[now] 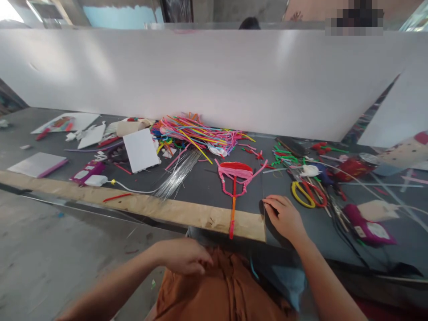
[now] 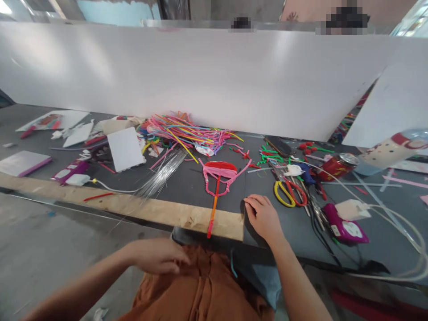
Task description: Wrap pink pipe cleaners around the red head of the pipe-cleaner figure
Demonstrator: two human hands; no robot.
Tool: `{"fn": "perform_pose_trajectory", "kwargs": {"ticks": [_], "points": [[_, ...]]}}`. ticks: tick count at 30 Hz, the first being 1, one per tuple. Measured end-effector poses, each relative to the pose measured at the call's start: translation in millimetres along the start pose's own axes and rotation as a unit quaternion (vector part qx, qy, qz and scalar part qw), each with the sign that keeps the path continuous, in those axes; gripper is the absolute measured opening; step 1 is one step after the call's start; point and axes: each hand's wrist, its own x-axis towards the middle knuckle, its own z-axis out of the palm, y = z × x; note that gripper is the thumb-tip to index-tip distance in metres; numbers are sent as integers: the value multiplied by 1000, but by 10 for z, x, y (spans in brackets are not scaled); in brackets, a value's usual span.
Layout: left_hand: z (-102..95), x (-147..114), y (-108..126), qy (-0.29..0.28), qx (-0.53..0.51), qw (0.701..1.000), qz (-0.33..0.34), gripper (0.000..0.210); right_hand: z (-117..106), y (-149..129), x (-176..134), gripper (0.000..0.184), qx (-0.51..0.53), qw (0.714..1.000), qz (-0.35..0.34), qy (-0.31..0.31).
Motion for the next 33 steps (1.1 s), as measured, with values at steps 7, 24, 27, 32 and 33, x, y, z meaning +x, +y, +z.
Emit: {"fn": "perform_pose_trajectory", "kwargs": {"ticks": [7,24,27,32,33], "points": [[-435,21,-298,420,121,896,-74,24,39,27,251,22,24,997,29,-62],[-765,1190,49,366,279,884,-80,21,325,158,844,28,122,971,-118,-167],[-875,1449,129,316,317,886,-120,29,313,198,839,27,214,968,-54,-115],[-969,1561,157,300,310,892,-137,15,240,197,840,22,295,951,-14,-94],[-994,1546,165,308,295,893,-143,13,224,182,843,23,308,947,-1,-89]]}}
